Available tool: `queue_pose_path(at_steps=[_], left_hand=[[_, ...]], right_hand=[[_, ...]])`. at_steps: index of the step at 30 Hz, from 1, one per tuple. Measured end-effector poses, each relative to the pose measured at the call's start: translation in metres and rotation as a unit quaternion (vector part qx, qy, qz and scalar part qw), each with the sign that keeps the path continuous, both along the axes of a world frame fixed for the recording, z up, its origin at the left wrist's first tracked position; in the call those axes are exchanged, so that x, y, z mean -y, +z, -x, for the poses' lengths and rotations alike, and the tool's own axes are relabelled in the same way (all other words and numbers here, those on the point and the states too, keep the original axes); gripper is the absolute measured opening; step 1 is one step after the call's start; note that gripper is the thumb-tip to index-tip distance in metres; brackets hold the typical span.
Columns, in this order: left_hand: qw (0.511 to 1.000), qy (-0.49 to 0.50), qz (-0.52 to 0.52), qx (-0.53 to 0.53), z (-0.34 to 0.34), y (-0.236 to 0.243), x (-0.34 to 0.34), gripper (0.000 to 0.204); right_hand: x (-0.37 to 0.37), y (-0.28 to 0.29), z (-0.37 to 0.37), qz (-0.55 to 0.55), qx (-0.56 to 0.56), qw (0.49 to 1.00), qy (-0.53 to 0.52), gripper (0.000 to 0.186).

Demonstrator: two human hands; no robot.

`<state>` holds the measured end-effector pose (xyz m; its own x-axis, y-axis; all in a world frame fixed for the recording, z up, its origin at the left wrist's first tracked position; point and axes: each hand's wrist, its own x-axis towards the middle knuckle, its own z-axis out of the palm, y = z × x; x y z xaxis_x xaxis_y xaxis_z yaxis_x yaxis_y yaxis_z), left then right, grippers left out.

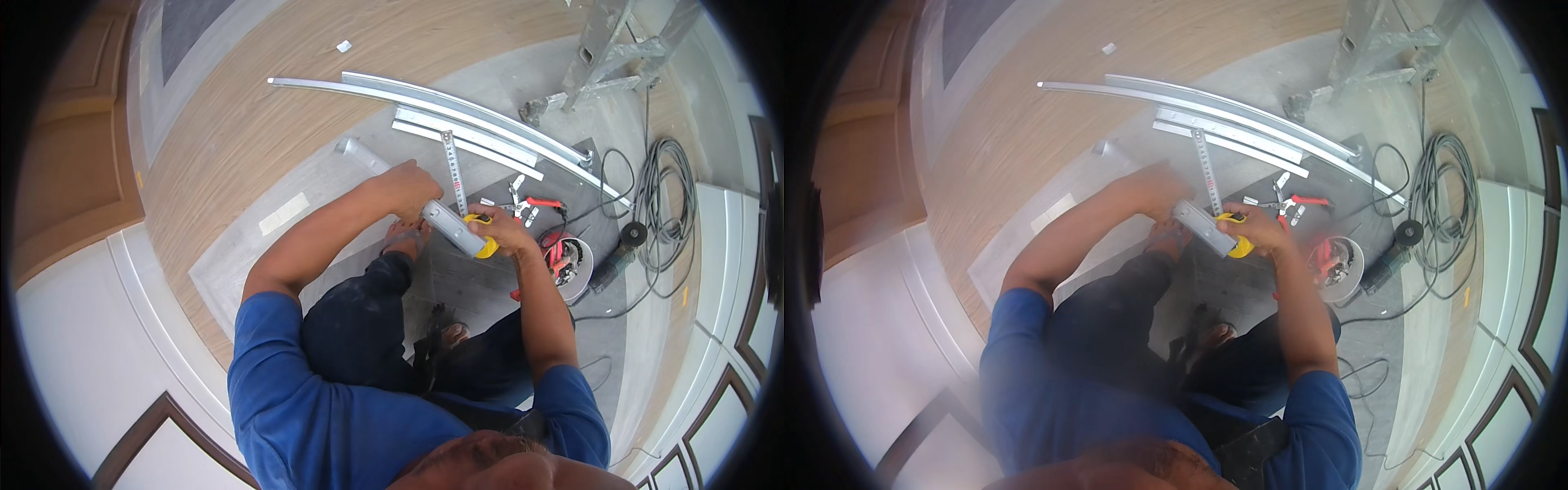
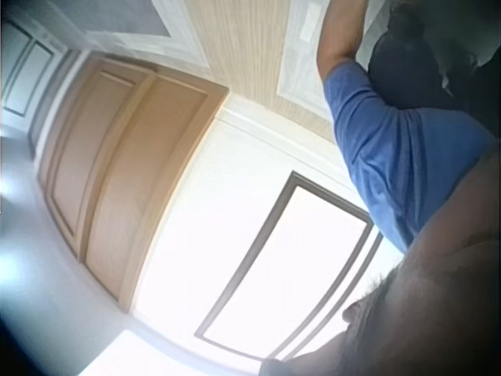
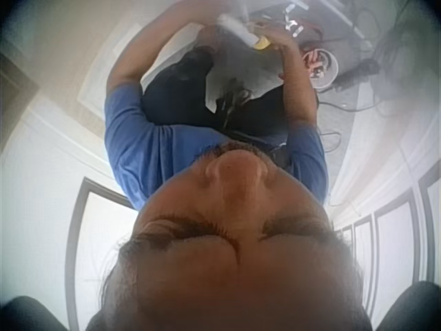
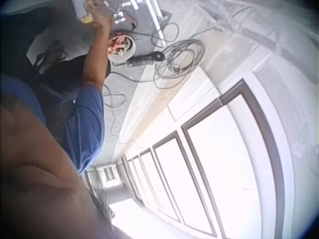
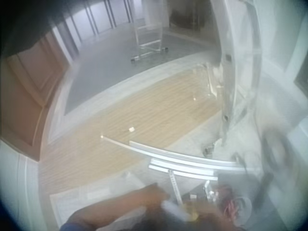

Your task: The person measures and cuts metal profiles using a tape measure and tin snips. They then climb a ladder and fit a cut piece into a ceiling opening, adjusting it by hand.

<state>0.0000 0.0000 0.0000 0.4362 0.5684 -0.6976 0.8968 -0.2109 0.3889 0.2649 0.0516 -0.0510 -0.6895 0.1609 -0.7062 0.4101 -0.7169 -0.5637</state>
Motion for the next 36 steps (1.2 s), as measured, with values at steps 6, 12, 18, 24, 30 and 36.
queue_pose_path(at_steps=[6,12,18,24,30,36], left_hand=[[0.991,0.043,-0.130,0.007,-0.001,0.007,0.005,0.044],[0.823,0.325,-0.464,0.038,0.010,0.001,0.042,0.077],[0.229,0.777,0.065,0.583,0.012,-0.020,0.052,0.061],[0.304,0.720,0.077,0.619,0.013,-0.014,0.047,0.046],[0.504,0.685,-0.005,0.527,0.005,0.005,0.049,0.035],[0.476,0.725,-0.062,0.493,0.016,0.014,0.035,0.035]], right_hand=[[0.009,0.013,0.004,0.035,-0.045,0.998,-0.037,0.053],[0.015,0.017,0.013,-0.053,-0.048,0.994,-0.078,0.056],[0.018,0.038,0.015,-0.260,-0.025,0.963,0.065,0.054],[0.021,0.050,0.032,-0.265,0.023,0.961,0.077,0.053],[0.024,0.062,0.040,-0.349,0.112,0.924,0.109,0.053],[0.030,0.074,0.030,-0.439,0.086,0.891,0.072,0.047]])
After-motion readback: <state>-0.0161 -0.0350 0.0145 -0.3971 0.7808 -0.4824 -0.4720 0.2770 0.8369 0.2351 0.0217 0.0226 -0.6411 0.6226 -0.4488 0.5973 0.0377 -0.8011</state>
